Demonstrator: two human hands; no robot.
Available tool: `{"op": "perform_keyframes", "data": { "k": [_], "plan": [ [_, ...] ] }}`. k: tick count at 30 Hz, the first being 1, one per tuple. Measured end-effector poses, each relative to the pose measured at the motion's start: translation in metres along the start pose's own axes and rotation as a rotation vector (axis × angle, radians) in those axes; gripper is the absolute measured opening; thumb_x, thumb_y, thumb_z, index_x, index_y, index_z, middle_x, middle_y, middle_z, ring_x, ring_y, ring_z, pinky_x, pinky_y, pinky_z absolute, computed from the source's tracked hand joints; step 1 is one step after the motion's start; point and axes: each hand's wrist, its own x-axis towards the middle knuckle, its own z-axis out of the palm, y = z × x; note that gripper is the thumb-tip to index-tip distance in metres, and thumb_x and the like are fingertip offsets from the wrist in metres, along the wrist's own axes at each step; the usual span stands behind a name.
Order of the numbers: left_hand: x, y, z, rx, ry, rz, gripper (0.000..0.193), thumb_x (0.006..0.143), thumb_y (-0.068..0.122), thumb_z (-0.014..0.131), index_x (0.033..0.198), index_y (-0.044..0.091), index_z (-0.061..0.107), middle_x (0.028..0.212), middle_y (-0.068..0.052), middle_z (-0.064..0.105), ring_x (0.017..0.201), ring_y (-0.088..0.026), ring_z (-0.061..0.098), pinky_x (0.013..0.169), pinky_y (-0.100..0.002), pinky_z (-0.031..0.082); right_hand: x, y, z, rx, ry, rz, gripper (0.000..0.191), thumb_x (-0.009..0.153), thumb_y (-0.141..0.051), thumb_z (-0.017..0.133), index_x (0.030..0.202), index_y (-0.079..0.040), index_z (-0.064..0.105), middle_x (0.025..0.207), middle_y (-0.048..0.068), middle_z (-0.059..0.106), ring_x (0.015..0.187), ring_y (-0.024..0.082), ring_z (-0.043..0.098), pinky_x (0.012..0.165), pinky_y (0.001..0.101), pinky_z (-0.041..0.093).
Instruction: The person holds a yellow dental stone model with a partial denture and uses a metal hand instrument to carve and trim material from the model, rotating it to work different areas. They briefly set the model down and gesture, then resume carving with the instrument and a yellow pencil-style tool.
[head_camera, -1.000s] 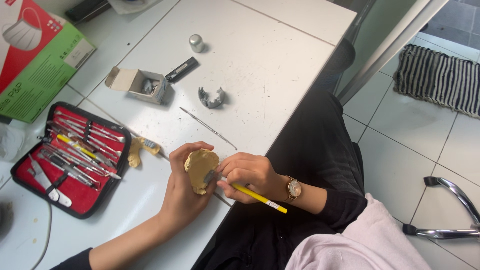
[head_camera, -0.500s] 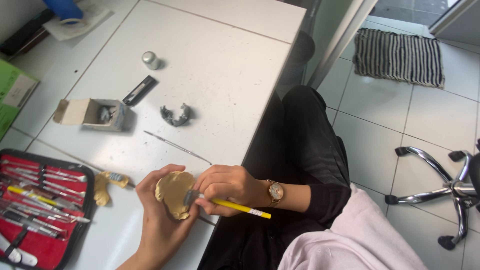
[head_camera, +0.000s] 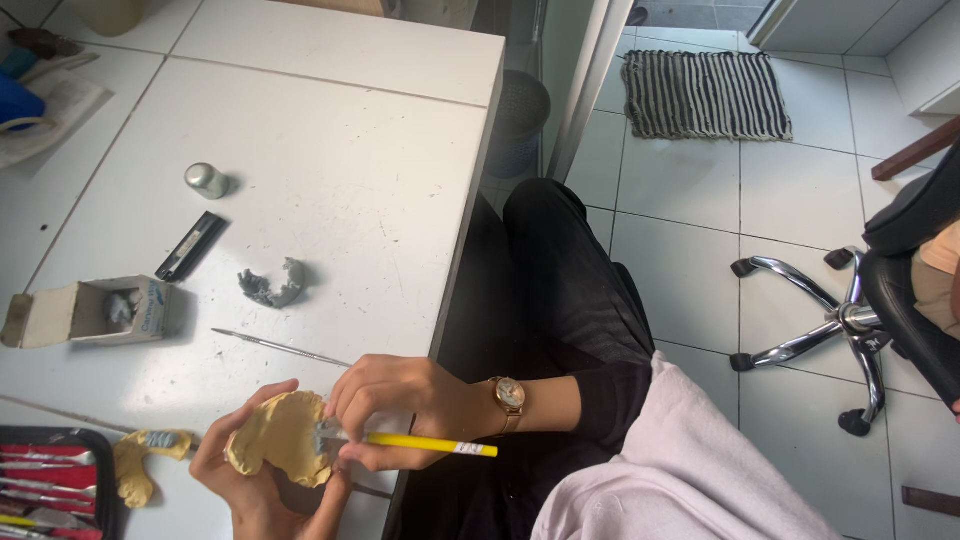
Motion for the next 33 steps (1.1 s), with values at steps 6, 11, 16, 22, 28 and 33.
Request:
{"op": "perform_keyframes", "data": {
  "k": [6,11,16,22,28,33],
  "plan": [
    [0.013,0.03,-0.002,-0.062,-0.094,-0.045,0.085,0.08,-0.007,0.069,0.143,0.005,0.013,0.147,-0.027,0.039,0.129,-0.032,0.055,0.105,-0.044,0.049,0.013,-0.01,-0.026,0.19,-0.007,0.267,0.019,0.094,-0.006,0.075,0.103,-0.009,0.059,0.12,0.012,0.069,0.112,0.019,0.073,0.09,0.0307,0.068],
    [0.027,0.043,-0.009,-0.063,-0.105,-0.035,0.083,0.086,-0.006,0.069,0.145,0.006,0.012,0.149,-0.024,0.039,0.133,-0.032,0.055,0.106,-0.043,0.052,0.026,-0.003,-0.024,0.334,0.025,0.266,0.02,0.092,0.007,0.074,0.103,-0.004,0.061,0.119,0.014,0.068,0.112,0.02,0.07,0.086,0.0317,0.068],
    [0.031,0.036,-0.012,-0.097,-0.086,-0.006,0.083,0.088,-0.006,0.07,0.148,0.009,0.014,0.151,-0.023,0.038,0.137,-0.034,0.055,0.102,-0.041,0.058,0.029,0.016,-0.032,0.347,0.056,0.171,0.02,0.096,0.011,0.072,0.111,0.001,0.063,0.111,0.017,0.067,0.117,0.024,0.069,0.098,0.0364,0.066],
    [0.034,0.023,-0.013,0.025,-0.002,0.124,0.084,0.083,-0.008,0.073,0.147,0.01,0.022,0.149,-0.021,0.045,0.132,-0.036,0.06,0.109,-0.043,0.052,0.027,0.025,-0.023,0.45,0.085,0.224,0.016,0.101,0.005,0.064,0.113,-0.001,0.055,0.116,0.018,0.065,0.12,0.026,0.069,0.096,0.0386,0.069],
    [0.032,0.029,-0.012,0.157,0.034,0.212,0.083,0.08,-0.001,0.078,0.144,0.01,0.027,0.146,-0.019,0.05,0.131,-0.037,0.058,0.107,-0.044,0.05,0.028,0.019,-0.014,0.013,0.053,-0.12,0.027,0.095,0.002,0.073,0.11,-0.005,0.051,0.109,0.015,0.068,0.107,0.025,0.074,0.086,0.0315,0.069],
    [0.029,0.034,-0.008,0.24,0.028,0.236,0.082,0.078,0.002,0.076,0.145,0.014,0.031,0.148,-0.012,0.053,0.128,-0.025,0.062,0.095,-0.037,0.044,0.029,0.015,-0.019,-0.165,0.028,-0.274,0.034,0.089,0.004,0.08,0.105,-0.008,0.053,0.097,0.012,0.07,0.092,0.023,0.076,0.08,0.0323,0.066]
  ]
}}
